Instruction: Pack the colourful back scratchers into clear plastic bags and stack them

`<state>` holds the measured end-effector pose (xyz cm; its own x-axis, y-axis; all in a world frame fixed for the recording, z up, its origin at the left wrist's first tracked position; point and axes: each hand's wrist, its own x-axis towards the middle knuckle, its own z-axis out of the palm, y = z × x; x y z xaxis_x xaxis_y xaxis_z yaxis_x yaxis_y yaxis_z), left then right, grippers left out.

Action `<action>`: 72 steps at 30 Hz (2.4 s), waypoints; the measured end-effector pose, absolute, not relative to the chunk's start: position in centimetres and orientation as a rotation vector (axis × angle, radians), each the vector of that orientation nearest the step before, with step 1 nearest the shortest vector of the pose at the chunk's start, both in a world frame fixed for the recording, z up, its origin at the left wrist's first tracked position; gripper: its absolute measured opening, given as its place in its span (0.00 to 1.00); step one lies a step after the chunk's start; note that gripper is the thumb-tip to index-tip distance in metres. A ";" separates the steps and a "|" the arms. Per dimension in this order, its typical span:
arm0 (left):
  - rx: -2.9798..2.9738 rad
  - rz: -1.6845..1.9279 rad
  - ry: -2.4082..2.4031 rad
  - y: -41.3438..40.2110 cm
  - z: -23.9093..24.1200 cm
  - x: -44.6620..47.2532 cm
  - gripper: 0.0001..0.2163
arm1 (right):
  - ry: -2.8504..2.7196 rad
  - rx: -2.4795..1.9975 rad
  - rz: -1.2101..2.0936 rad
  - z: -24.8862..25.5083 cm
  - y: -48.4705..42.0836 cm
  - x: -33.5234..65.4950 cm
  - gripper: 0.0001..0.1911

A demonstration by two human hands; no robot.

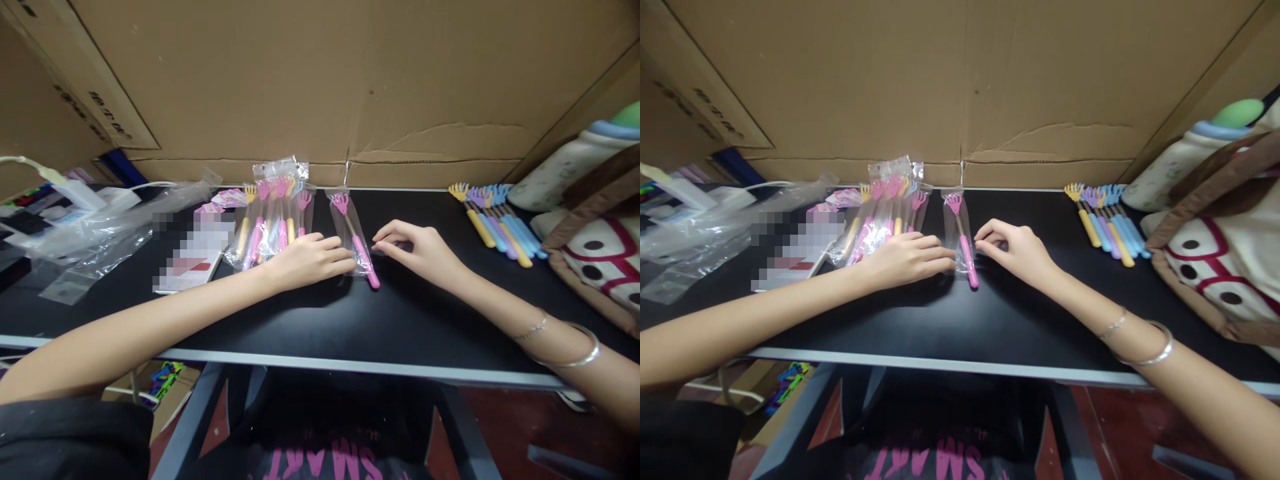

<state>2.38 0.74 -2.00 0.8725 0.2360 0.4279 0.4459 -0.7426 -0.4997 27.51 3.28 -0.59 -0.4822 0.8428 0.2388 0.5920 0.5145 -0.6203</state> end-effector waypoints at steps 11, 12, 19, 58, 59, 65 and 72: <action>-2.425 -0.361 -0.582 1.1 -2.5 3.2 0.07 | -2.204 -1.327 0.755 -1.9 7.4 24.6 0.15; -2.429 -0.366 -0.572 1.2 -2.6 3.2 0.07 | -2.228 -1.342 0.742 -1.9 7.5 24.4 0.14; -2.364 -0.417 -0.535 1.4 -2.3 3.5 0.08 | -2.284 -1.134 0.801 -2.5 7.5 24.0 0.10; -2.183 -0.479 -0.827 0.7 0.2 -10.9 0.12 | -2.204 -0.767 0.520 -2.8 8.0 10.0 0.06; -2.192 -0.491 -0.839 0.6 0.0 -10.9 0.11 | -2.212 -0.770 0.503 -2.9 8.0 10.1 0.06; -2.266 -0.517 -0.879 0.4 -0.4 -10.7 0.12 | -2.245 -0.799 0.395 -3.1 8.2 10.6 0.06; -2.404 -0.460 -0.990 0.4 -0.2 -10.7 0.11 | -2.218 -0.746 0.439 -3.4 8.3 11.2 0.08</action>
<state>-10.74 0.36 -0.21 0.6790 0.5571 0.4782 0.7247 -0.6129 -0.3150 11.20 8.33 -3.45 -0.5548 0.6308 0.5425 0.3762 0.7718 -0.5126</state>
